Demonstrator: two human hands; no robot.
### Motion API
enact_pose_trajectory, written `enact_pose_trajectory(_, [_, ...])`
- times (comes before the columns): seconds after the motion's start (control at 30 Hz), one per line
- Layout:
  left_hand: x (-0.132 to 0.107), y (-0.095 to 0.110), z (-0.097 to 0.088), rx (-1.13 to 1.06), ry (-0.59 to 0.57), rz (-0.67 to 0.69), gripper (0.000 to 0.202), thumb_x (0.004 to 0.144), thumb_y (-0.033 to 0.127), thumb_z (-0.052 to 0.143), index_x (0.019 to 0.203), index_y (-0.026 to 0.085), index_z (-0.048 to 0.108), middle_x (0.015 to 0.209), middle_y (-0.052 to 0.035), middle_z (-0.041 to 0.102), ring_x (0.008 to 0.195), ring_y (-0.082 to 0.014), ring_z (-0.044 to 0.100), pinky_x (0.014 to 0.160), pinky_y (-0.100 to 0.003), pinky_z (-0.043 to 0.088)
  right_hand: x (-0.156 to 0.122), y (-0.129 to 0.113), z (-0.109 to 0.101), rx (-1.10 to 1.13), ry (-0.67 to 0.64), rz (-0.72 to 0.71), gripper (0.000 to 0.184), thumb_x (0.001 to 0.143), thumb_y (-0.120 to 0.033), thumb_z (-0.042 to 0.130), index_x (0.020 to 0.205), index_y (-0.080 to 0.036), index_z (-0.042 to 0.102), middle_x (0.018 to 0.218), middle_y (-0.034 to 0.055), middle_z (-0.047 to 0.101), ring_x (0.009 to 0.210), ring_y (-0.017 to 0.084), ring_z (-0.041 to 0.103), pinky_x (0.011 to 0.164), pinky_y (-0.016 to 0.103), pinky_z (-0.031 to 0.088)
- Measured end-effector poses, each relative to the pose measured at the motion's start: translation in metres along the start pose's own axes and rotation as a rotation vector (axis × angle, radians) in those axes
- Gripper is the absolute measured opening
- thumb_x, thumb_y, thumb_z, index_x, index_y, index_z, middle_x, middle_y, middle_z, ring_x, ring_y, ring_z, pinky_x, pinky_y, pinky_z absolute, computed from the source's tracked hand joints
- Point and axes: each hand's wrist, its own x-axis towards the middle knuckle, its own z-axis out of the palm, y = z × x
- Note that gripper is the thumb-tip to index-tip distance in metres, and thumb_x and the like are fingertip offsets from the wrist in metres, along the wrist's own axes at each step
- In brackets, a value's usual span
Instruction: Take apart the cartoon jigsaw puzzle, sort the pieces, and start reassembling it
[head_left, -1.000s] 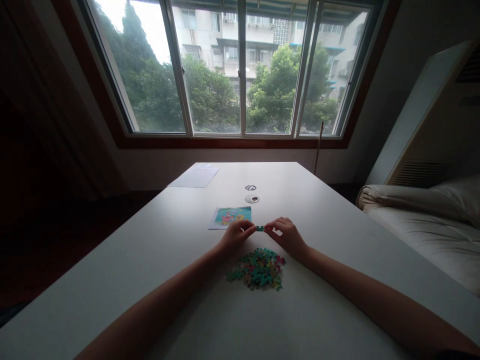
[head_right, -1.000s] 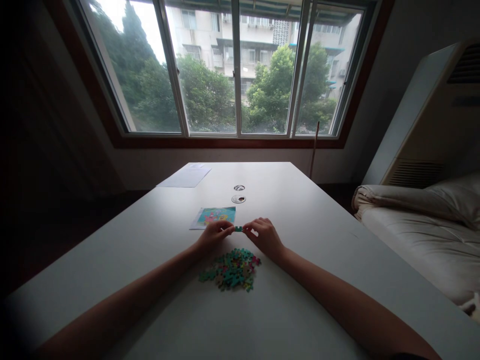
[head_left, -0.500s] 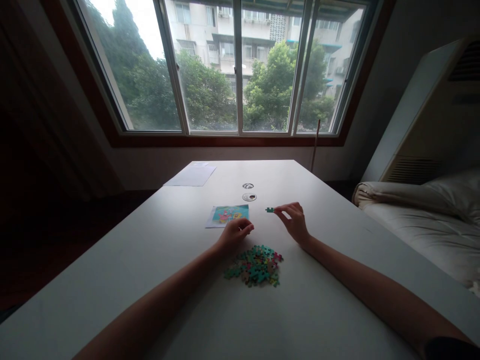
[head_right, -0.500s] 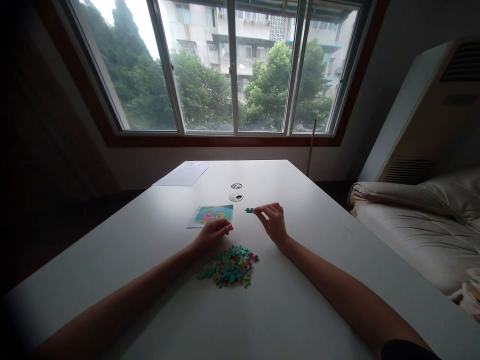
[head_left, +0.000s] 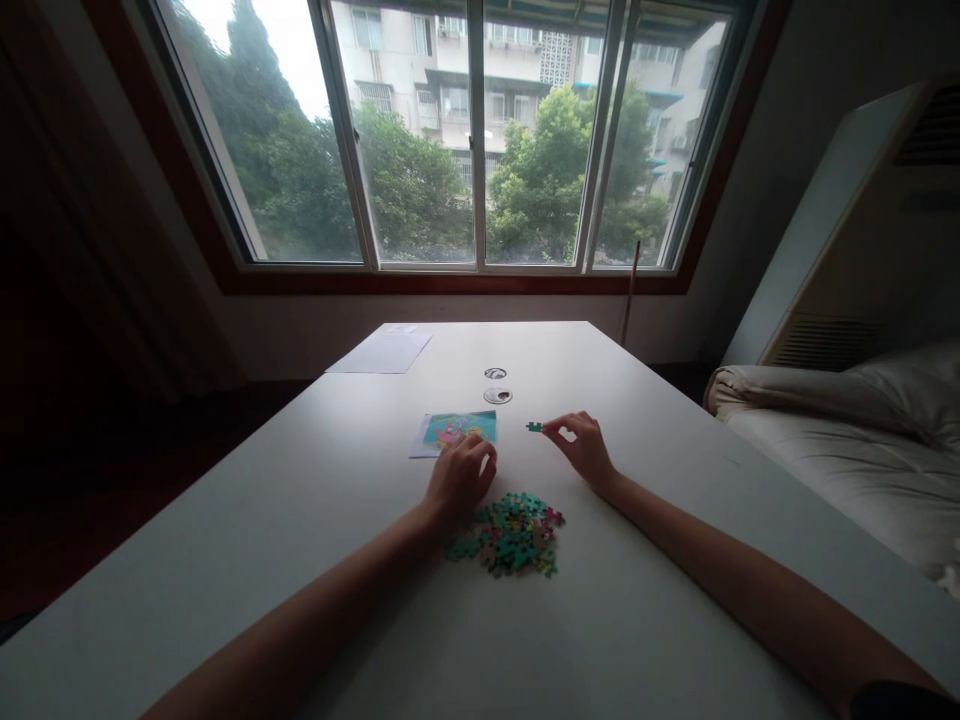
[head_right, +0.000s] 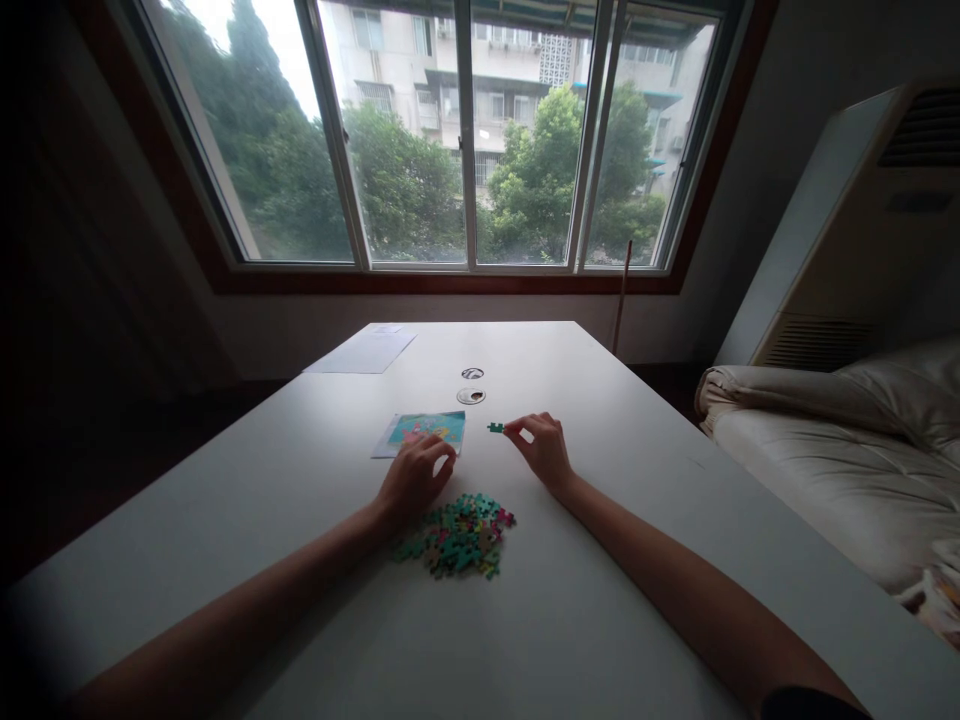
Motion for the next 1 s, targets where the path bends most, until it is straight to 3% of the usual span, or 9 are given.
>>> enact_pose_trajectory(0.13, [-0.004, 0.005, -0.002, 0.309, -0.058, 0.029, 0.021, 0.080, 0.023, 0.045, 0.094, 0.016, 0.060, 0.098, -0.0096, 0.056, 0.093, -0.0255, 0.048, 0.085, -0.040, 0.032, 0.003, 0.005, 0.002, 0.013, -0.216, 0.143, 0.013, 0.074, -0.033, 0.058, 0.076, -0.023, 0.066, 0.076, 0.0007, 0.066, 0.069, 0.016, 0.053, 0.069, 0.028, 0.038])
enact_pose_trajectory(0.23, [-0.004, 0.005, -0.001, 0.437, -0.123, 0.000, 0.024, 0.082, 0.027, 0.042, 0.096, 0.017, 0.059, 0.099, -0.0092, 0.057, 0.094, -0.0253, 0.049, 0.085, -0.039, 0.032, 0.006, 0.009, 0.005, 0.011, -0.306, 0.206, 0.013, 0.071, -0.032, 0.059, 0.074, -0.023, 0.066, 0.073, -0.0004, 0.067, 0.064, 0.015, 0.053, 0.063, 0.026, 0.039])
enact_pose_trajectory(0.43, [-0.003, -0.005, 0.003, 0.479, -0.138, -0.076, 0.028, 0.083, 0.033, 0.040, 0.100, 0.018, 0.056, 0.105, -0.0095, 0.056, 0.100, -0.0267, 0.047, 0.086, -0.042, 0.031, 0.021, 0.016, 0.021, -0.010, -0.368, 0.259, 0.019, 0.069, -0.039, 0.058, 0.074, -0.023, 0.067, 0.073, -0.0002, 0.067, 0.064, 0.014, 0.056, 0.062, 0.026, 0.039])
enact_pose_trajectory(0.63, [-0.003, -0.008, 0.006, 0.493, -0.114, -0.115, 0.034, 0.084, 0.037, 0.039, 0.109, 0.017, 0.051, 0.116, -0.0108, 0.051, 0.107, -0.0263, 0.043, 0.091, -0.043, 0.027, 0.050, 0.020, 0.050, -0.047, -0.382, 0.306, 0.020, 0.069, -0.042, 0.057, 0.076, -0.026, 0.067, 0.077, -0.0012, 0.067, 0.073, 0.016, 0.058, 0.070, 0.030, 0.039])
enact_pose_trajectory(1.0, [-0.004, -0.004, 0.004, 0.487, -0.132, -0.103, 0.031, 0.085, 0.037, 0.038, 0.104, 0.018, 0.054, 0.106, -0.0109, 0.053, 0.099, -0.0264, 0.045, 0.086, -0.042, 0.030, 0.064, 0.020, 0.072, -0.093, -0.423, 0.247, 0.018, 0.072, -0.039, 0.056, 0.082, -0.028, 0.066, 0.081, -0.0019, 0.066, 0.080, 0.016, 0.058, 0.072, 0.028, 0.038])
